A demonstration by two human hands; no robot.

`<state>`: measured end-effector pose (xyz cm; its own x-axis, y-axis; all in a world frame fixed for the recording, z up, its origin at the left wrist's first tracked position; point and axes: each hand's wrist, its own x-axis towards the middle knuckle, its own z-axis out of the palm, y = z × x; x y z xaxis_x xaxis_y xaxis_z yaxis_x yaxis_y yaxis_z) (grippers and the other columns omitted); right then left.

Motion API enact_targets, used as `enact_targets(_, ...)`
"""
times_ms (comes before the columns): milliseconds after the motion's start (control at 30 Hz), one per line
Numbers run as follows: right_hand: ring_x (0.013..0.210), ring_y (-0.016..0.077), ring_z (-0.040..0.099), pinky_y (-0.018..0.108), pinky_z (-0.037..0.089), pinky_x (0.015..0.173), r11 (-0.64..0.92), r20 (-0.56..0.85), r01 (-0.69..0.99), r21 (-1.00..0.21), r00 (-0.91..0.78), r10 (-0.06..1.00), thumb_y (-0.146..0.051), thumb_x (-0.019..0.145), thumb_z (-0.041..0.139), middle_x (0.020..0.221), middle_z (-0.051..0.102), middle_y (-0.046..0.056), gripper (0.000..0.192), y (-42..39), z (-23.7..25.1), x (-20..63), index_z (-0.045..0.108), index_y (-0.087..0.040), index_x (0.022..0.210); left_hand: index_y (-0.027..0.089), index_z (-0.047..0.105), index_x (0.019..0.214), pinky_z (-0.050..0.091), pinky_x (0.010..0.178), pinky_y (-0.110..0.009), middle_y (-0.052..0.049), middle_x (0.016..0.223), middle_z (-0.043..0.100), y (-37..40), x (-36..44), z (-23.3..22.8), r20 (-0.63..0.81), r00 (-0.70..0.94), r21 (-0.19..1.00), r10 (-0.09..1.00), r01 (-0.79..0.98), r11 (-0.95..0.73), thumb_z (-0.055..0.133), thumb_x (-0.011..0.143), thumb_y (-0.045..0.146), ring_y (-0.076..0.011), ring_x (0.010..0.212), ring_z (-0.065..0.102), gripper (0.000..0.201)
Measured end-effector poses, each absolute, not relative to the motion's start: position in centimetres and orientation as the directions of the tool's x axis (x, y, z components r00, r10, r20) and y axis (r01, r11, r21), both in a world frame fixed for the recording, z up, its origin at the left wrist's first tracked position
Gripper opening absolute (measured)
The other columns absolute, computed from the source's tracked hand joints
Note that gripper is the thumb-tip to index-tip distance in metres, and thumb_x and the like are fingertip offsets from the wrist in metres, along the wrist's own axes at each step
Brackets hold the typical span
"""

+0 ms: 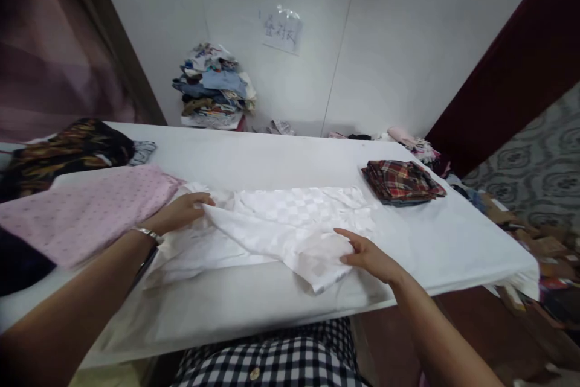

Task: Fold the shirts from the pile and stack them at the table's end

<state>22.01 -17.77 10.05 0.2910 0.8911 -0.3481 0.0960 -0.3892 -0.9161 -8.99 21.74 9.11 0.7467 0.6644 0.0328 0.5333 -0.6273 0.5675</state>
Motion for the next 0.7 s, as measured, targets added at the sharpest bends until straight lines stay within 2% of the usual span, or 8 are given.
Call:
enact_targets(133, 0.091, 0.02, 0.064, 0.036, 0.053, 0.082, -0.336, -0.274, 0.108, -0.936, 0.377, 0.885, -0.04, 0.072, 0.074, 0.11, 0.066, 0.006, 0.08, -17.8, 13.0, 24.5, 0.042, -0.026, 0.144, 0.02, 0.062, 0.072, 0.047, 0.067, -0.029, -0.002, 0.076, 0.066, 22.5, -9.0, 9.2, -0.033, 0.721, 0.713, 0.693, 0.503, -0.489, 0.051, 0.058, 0.029, -0.0216, 0.075, 0.06, 0.02)
enact_targets(233, 0.079, 0.0168, 0.062, 0.03, 0.053, 0.071, -0.324, -0.193, 0.223, -0.919, 0.463, 0.865, -0.042, 0.068, 0.077, 0.095, 0.066, 0.005, 0.077, -16.0, 15.2, 28.0, 0.05, -0.023, 0.138, 0.02, 0.063, 0.082, 0.043, 0.057, -0.026, 0.001, 0.069, 0.061, 22.9, -8.4, 9.5, -0.089, 0.7, 0.817, 0.708, 0.458, -0.35, 0.056, 0.056, 0.032, -0.0176, 0.065, 0.057, 0.03)
enact_targets(333, 0.075, 0.016, 0.061, 0.028, 0.051, 0.069, -0.325, -0.094, 0.365, -0.872, 0.526, 0.845, -0.041, 0.067, 0.076, 0.091, 0.066, 0.005, 0.069, -12.8, 15.6, 32.1, 0.059, -0.019, 0.13, 0.019, 0.064, 0.092, 0.041, 0.056, -0.024, 0.002, 0.069, 0.059, 23.0, -7.4, 9.7, -0.082, 0.669, 0.862, 0.739, 0.419, -0.283, 0.059, 0.055, 0.035, -0.0143, 0.062, 0.054, 0.041)
enact_targets(433, 0.072, 0.0162, 0.061, 0.029, 0.05, 0.068, -0.423, -0.051, 0.539, -0.728, 0.573, 0.818, -0.03, 0.071, 0.071, 0.088, 0.068, 0.007, 0.059, -9.5, 13.9, 35.5, 0.061, -0.014, 0.127, 0.018, 0.066, 0.098, 0.04, 0.057, -0.023, 0.002, 0.071, 0.06, 23.2, -6.2, 9.4, -0.046, 0.626, 0.819, 0.778, 0.47, -0.329, 0.058, 0.06, 0.039, -0.0134, 0.064, 0.054, 0.044)
enact_targets(533, 0.076, 0.0179, 0.063, 0.029, 0.051, 0.072, -0.503, -0.02, 0.641, -0.58, 0.606, 0.795, -0.021, 0.076, 0.063, 0.093, 0.07, 0.011, 0.054, -7.7, 11.0, 36.9, 0.059, -0.01, 0.129, 0.018, 0.067, 0.1, 0.04, 0.057, -0.024, 0.0, 0.073, 0.063, 23.8, -5.3, 8.9, -0.019, 0.602, 0.704, 0.798, 0.575, -0.417, 0.054, 0.068, 0.04, -0.0152, 0.065, 0.055, 0.041)
enact_targets(633, 0.086, 0.0201, 0.065, 0.031, 0.05, 0.079, -0.515, -0.021, 0.659, -0.548, 0.605, 0.796, -0.022, 0.081, 0.059, 0.1, 0.071, 0.012, 0.049, -7.7, 8.2, 36.9, 0.058, -0.011, 0.129, 0.019, 0.066, 0.103, 0.044, 0.064, -0.028, -0.004, 0.084, 0.068, 23.9, -4.8, 8.8, 0.064, 0.555, 0.606, 0.829, 0.639, -0.474, 0.051, 0.076, 0.039, -0.0183, 0.072, 0.059, 0.037)
enact_targets(700, 0.09, 0.0209, 0.065, 0.031, 0.049, 0.083, -0.518, -0.029, 0.683, -0.515, 0.59, 0.807, -0.027, 0.082, 0.059, 0.103, 0.071, 0.011, 0.047, -8.4, 6.7, 36.6, 0.06, -0.014, 0.127, 0.018, 0.066, 0.101, 0.045, 0.075, -0.03, -0.006, 0.094, 0.068, 23.0, -4.7, 9.0, 0.201, 0.556, 0.519, 0.807, 0.638, -0.569, 0.05, 0.081, 0.039, -0.0205, 0.082, 0.06, 0.033)
